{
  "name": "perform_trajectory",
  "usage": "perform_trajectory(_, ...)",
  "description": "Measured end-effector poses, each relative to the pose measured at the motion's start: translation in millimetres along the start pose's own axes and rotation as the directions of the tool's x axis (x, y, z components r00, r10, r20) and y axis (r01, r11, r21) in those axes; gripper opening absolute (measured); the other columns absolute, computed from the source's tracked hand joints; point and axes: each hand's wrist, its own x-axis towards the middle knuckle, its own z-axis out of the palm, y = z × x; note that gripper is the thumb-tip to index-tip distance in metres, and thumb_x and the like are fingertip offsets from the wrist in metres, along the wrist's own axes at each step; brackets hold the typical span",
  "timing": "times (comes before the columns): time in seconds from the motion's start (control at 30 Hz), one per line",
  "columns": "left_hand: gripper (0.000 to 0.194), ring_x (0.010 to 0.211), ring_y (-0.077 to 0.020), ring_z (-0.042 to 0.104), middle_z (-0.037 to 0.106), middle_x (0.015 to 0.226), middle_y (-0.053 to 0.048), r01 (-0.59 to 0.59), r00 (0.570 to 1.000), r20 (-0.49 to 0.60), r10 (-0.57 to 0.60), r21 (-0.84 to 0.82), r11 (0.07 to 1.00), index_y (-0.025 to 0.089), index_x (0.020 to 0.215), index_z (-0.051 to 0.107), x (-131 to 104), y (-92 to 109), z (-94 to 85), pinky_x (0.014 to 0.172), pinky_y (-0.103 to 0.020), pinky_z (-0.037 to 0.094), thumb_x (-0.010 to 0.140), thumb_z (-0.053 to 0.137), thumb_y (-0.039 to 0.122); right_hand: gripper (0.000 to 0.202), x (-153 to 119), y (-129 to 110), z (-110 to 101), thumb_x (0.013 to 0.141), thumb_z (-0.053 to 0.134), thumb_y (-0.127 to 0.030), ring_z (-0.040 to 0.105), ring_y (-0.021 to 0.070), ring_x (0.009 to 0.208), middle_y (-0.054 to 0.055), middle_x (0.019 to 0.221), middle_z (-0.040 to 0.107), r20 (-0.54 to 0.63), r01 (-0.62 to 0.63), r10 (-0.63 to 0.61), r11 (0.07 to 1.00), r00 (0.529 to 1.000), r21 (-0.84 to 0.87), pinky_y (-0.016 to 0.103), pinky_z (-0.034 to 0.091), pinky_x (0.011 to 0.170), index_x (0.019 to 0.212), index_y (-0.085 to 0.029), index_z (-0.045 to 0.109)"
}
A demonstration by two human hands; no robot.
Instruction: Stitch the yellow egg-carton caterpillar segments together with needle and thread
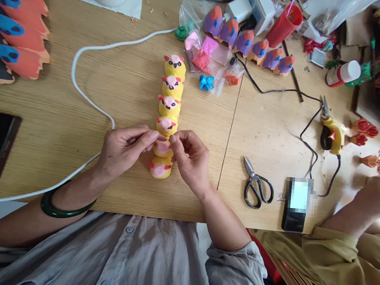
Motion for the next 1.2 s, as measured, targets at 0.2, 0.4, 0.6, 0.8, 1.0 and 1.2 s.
perform_trajectory(0.2, 0.039, 0.057, -0.0105, 0.056, 0.063, 0.062, 0.002, 0.022, 1.000, 0.006, -0.022, 0.002, 1.000, 0.019, 0.070, 0.068, 0.5, 0.2, 0.0, 0.055, -0.022, 0.045, 0.100, 0.065, 0.044, 0.042, 3.1, -3.1, -0.5, 0.092, 0.076, -0.057, 0.053, 0.0078, 0.052, -0.005, 0.062, 0.057, 0.025, -0.096, 0.095, 0.994, 0.995, 0.045, 0.022, 0.055, 0.051, 0.075, -0.020, 0.069)
perform_trajectory(0.4, 0.037, 0.058, -0.0100, 0.055, 0.062, 0.063, 0.003, 0.004, 1.000, 0.014, -0.004, -0.001, 1.000, 0.019, 0.070, 0.066, -0.6, -0.3, 0.6, 0.055, -0.022, 0.044, 0.100, 0.064, 0.040, 0.040, 5.4, -0.7, -0.4, 0.089, 0.080, -0.056, 0.050, 0.0071, 0.050, -0.006, 0.059, 0.055, 0.033, -0.131, 0.129, 0.987, 0.991, 0.090, 0.021, 0.053, 0.048, 0.075, -0.020, 0.070)
perform_trajectory(0.6, 0.035, 0.058, -0.0103, 0.054, 0.060, 0.062, 0.003, 0.019, 1.000, -0.014, -0.019, 0.027, 0.999, 0.019, 0.071, 0.068, -0.1, -0.1, -0.9, 0.057, -0.022, 0.044, 0.099, 0.063, 0.038, 0.043, 7.9, 1.8, -0.9, 0.088, 0.079, -0.058, 0.041, 0.0072, 0.047, -0.008, 0.053, 0.046, 0.038, -0.169, 0.165, 0.972, 0.986, 0.163, 0.021, 0.051, 0.046, 0.072, -0.020, 0.068)
perform_trajectory(0.8, 0.032, 0.059, -0.0107, 0.054, 0.063, 0.064, 0.002, 0.011, 0.999, -0.043, -0.009, 0.037, 0.999, 0.020, 0.076, 0.075, -1.9, -2.9, 0.3, 0.056, -0.023, 0.044, 0.100, 0.064, 0.038, 0.028, 10.5, 4.8, -5.7, 0.091, 0.080, -0.049, 0.047, 0.0063, 0.052, -0.004, 0.069, 0.063, 0.094, -0.201, 0.183, 0.949, 0.979, 0.241, 0.021, 0.054, 0.052, 0.088, -0.021, 0.077)
perform_trajectory(1.0, 0.018, 0.063, -0.0109, 0.056, 0.069, 0.076, 0.000, -0.195, 0.970, -0.120, 0.211, 0.133, 0.972, 0.027, 0.107, 0.083, -5.6, -4.5, 2.4, 0.060, -0.025, 0.047, 0.102, 0.068, 0.034, 0.037, 9.4, 3.8, -4.9, 0.088, 0.079, -0.058, 0.043, 0.0066, 0.048, -0.005, 0.061, 0.062, 0.102, -0.275, 0.259, 0.939, 0.960, 0.205, 0.021, 0.049, 0.045, 0.089, -0.021, 0.079)
perform_trajectory(1.2, 0.016, 0.057, -0.0091, 0.055, 0.062, 0.067, 0.005, -0.303, 0.946, -0.046, 0.322, 0.238, 0.923, 0.029, 0.111, 0.083, -6.9, -5.0, 3.9, 0.058, -0.023, 0.048, 0.099, 0.072, 0.030, 0.043, 5.7, 3.0, 0.2, 0.089, 0.079, -0.056, 0.043, 0.0054, 0.045, -0.005, 0.058, 0.061, 0.147, -0.294, 0.266, 0.931, 0.953, 0.217, 0.020, 0.046, 0.043, 0.068, -0.020, 0.069)
